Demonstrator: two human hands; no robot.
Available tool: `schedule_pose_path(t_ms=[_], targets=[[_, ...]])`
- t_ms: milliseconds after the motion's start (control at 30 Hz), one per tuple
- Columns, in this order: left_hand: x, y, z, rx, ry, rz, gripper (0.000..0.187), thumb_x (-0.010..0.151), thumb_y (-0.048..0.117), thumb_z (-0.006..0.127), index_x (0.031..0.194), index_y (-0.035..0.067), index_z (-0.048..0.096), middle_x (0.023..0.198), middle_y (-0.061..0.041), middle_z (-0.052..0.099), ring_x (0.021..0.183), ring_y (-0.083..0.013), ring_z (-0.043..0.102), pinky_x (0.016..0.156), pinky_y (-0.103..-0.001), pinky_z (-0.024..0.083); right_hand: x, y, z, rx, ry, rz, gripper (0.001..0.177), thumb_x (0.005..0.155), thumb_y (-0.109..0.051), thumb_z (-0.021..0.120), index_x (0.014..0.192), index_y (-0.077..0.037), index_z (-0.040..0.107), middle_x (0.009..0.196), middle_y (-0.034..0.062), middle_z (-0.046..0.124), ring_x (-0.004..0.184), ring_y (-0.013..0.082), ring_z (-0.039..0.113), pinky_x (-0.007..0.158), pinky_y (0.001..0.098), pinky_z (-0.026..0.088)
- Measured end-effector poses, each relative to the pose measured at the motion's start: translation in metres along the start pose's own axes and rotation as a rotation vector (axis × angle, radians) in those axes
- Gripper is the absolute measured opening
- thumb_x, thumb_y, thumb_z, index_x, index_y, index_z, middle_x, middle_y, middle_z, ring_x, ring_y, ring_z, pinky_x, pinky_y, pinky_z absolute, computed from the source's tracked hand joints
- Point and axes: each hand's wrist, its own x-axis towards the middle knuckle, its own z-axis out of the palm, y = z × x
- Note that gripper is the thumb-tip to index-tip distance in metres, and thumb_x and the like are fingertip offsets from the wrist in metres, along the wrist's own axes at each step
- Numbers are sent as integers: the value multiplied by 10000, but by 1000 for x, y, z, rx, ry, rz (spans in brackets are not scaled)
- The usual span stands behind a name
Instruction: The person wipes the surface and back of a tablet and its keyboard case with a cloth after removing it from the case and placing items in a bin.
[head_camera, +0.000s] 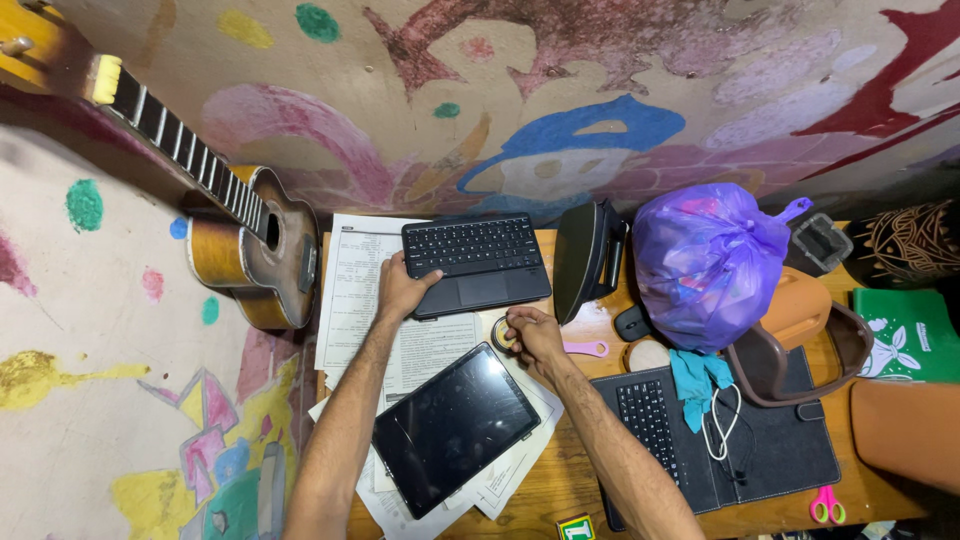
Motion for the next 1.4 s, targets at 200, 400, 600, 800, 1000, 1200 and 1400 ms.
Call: schedule_pose_path(t_ms=[200,400,600,800,1000,1200,1400], targets=[[-13,0,3,189,43,-22,919,735,349,897,1471,42,441,1294,-172,506,1234,-342,539,1042,-463,463,-5,3,-5,18,-36,-37,310,966,-98,629,1256,5,594,777,88,673,449,130,569,297,259,280],[-15,-2,10,263,74,-5,856,750,351,884,1438,33,486,1233,-188,531,1193,-365,555,998,-472,489,-7,3,-10,10,-60,-39,381,961,-90,632,1328,-12,561,805,105,695,460,143,601,296,256,303],[-12,-7,16,316,67,0,869,784,369,865,1470,34,451,1218,-227,500,1167,-398,528,1012,-497,456,-14,-1,-16,-33,-100,-48,421,954,-82,627,1366,-31,559,831,107,715,468,128,610,307,246,313],[-5,-12,13,348,10,16,881,802,417,841,1495,55,435,1241,-225,480,1189,-402,502,1044,-493,434,-21,-5,-20,-91,-93,-81,406,972,-121,623,1364,-33,560,839,101,727,467,126,603,324,244,323],[-17,-14,5,320,59,94,758,810,401,828,1424,49,555,1228,-237,543,1151,-390,568,1009,-469,474,-44,-9,-28,-156,-107,-137,400,963,-135,622,1349,-49,564,855,68,743,493,117,624,349,249,359],[-69,-6,-2,204,-71,161,501,832,359,789,1242,80,713,1116,-162,664,995,-300,679,880,-408,559,-82,0,-39,-226,-149,-205,375,964,-140,655,1321,-34,614,841,80,732,550,99,626,380,252,357],[-119,-1,-14,247,-165,255,516,853,374,786,1241,47,693,1116,-163,725,998,-276,700,874,-398,559,-114,17,-38,-503,-112,-322,347,938,-204,666,1258,-69,678,888,47,754,669,115,695,465,279,494]])
